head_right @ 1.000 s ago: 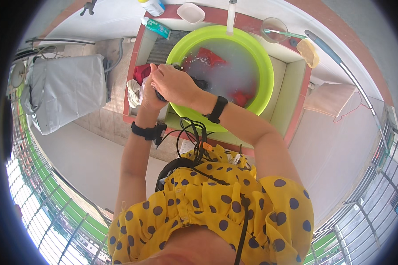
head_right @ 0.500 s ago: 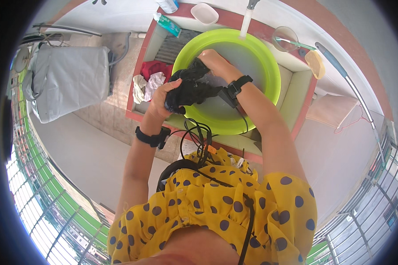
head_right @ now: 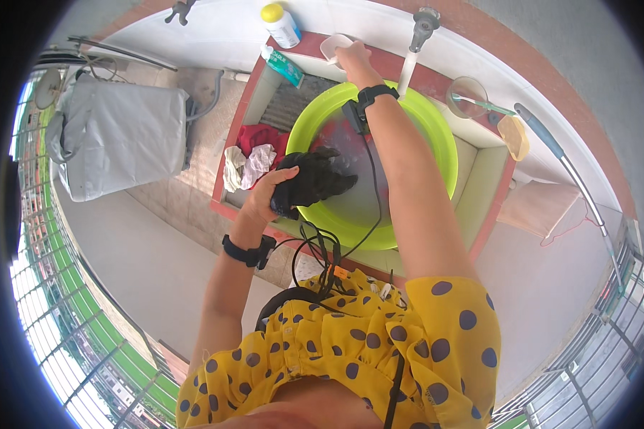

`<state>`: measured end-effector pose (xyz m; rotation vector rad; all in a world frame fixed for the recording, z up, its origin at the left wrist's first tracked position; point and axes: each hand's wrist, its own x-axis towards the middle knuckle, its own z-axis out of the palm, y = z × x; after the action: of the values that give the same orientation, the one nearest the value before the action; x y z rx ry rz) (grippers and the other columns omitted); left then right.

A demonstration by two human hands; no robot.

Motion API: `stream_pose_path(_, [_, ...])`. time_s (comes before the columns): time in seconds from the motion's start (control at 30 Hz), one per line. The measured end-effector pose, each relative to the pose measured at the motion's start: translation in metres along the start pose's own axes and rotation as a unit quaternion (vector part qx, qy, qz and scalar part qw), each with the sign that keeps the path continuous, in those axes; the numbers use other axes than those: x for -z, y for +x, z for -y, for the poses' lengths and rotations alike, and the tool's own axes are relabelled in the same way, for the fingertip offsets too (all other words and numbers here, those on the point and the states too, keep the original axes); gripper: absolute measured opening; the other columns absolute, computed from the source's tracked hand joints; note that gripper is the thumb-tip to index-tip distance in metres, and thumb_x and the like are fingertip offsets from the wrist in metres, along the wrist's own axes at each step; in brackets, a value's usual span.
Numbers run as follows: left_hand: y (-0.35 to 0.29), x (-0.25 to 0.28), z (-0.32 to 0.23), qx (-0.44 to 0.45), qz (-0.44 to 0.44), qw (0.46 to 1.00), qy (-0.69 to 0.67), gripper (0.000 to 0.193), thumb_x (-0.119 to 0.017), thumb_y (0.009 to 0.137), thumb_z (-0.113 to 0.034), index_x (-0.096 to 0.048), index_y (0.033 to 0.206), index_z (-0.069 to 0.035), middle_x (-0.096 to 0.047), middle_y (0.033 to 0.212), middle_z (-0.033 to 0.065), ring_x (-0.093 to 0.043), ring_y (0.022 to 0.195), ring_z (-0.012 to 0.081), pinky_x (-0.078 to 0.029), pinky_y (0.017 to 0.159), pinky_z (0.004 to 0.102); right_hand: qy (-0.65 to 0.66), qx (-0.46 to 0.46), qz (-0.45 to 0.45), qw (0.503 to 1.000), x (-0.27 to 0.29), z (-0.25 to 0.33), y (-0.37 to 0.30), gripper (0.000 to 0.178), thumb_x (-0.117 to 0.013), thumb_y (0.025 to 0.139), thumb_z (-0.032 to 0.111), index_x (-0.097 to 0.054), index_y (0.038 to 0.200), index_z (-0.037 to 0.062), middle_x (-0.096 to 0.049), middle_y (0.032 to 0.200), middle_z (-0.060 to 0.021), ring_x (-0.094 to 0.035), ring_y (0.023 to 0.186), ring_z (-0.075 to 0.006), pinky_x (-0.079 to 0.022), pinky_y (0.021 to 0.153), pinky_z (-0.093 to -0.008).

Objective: The person washes clothes by hand in a green basin filled with soapy water. They scrub and rinse a white cloth, then a black garment, repeatedly submerging and wringing them out.

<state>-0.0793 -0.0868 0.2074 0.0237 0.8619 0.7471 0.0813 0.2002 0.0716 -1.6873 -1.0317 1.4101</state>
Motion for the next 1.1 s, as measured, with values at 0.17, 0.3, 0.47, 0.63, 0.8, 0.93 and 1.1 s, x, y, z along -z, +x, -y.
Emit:
stream_pose_path(0.17, [-0.005,-0.007,-0.008,-0.012,0.002,1.000,0.015,0.045,-0.052,0.097,-0.029,-0.051,0.132,0.001,-0.063,0.122,0.0139,-0.064,0.106,0.0253,-0.050,0.094,0.0367,-0.114,0.136,0.087,0.980,0.007,-0.010,-0.062,0.042,-0.059,0.089,0.022,-0.056,0.119,-0.0076,-0.061,0.117,-0.0188,-0.060,0.104,-0.0250,-0.048,0.087,-0.0359])
stream_pose_path(0.3, [0.008,-0.012,-0.013,-0.012,0.098,0.995,0.001,0.052,-0.047,0.100,-0.038,-0.048,0.134,0.002,-0.059,0.128,0.0150,-0.061,0.111,0.0267,-0.047,0.100,0.0381,-0.096,-0.047,0.325,0.940,0.027,-0.035,-0.136,0.059,-0.050,0.095,0.053,-0.059,0.123,0.0017,-0.063,0.115,-0.0098,-0.057,0.103,-0.0169,-0.046,0.085,-0.0328])
stream_pose_path(0.47, [0.027,-0.010,-0.008,-0.048,0.092,0.994,0.022,0.055,-0.046,0.098,-0.046,-0.050,0.131,-0.002,-0.063,0.120,0.0137,-0.065,0.101,0.0230,-0.055,0.078,0.0348,0.145,-0.165,0.371,0.902,0.055,-0.044,-0.192,0.050,-0.054,0.094,0.051,-0.063,0.118,0.0077,-0.063,0.111,-0.0026,-0.054,0.096,-0.0074,-0.046,0.079,-0.0305])
stream_pose_path(0.63, [0.059,0.009,0.003,-0.028,0.054,0.996,-0.058,0.048,-0.038,0.100,-0.048,-0.055,0.123,-0.010,-0.065,0.108,0.0097,-0.066,0.091,0.0203,-0.054,0.060,0.0359,0.023,0.098,0.259,0.961,0.060,-0.017,-0.224,0.028,-0.069,0.088,0.030,-0.067,0.098,0.0046,-0.063,0.105,-0.0029,-0.056,0.093,-0.0113,-0.047,0.076,-0.0312])
stream_pose_path(0.8, [0.094,0.006,0.024,-0.086,0.085,0.989,-0.088,0.026,-0.043,0.100,-0.023,-0.054,0.117,-0.008,-0.064,0.105,0.0099,-0.065,0.090,0.0184,-0.055,0.079,0.0330,-0.235,0.397,0.078,0.884,0.023,-0.007,-0.268,0.023,-0.066,0.086,0.023,-0.062,0.083,0.0016,-0.060,0.091,-0.0177,-0.060,0.076,-0.0360,-0.050,0.067,-0.0434])
stream_pose_path(0.93, [0.104,0.012,0.028,0.037,0.163,0.982,-0.094,0.028,-0.042,0.100,-0.019,-0.054,0.114,0.001,-0.063,0.111,0.0121,-0.064,0.098,0.0205,-0.053,0.088,0.0391,-0.249,0.361,-0.025,0.899,0.035,-0.025,-0.214,0.028,-0.062,0.090,0.024,-0.057,0.074,0.0013,-0.058,0.076,-0.0181,-0.059,0.071,-0.0369,-0.047,0.061,-0.0452])
stream_pose_path(1.1, [0.121,0.030,0.021,0.012,0.371,0.922,-0.110,0.028,-0.043,0.102,-0.028,-0.056,0.113,-0.006,-0.065,0.097,0.0083,-0.063,0.097,0.0195,-0.054,0.082,0.0349,-0.217,0.374,0.032,0.901,0.030,-0.021,-0.259,0.033,-0.062,0.092,0.024,-0.048,0.072,0.0015,-0.056,0.070,-0.0180,-0.056,0.065,-0.0409,-0.044,0.056,-0.0468])
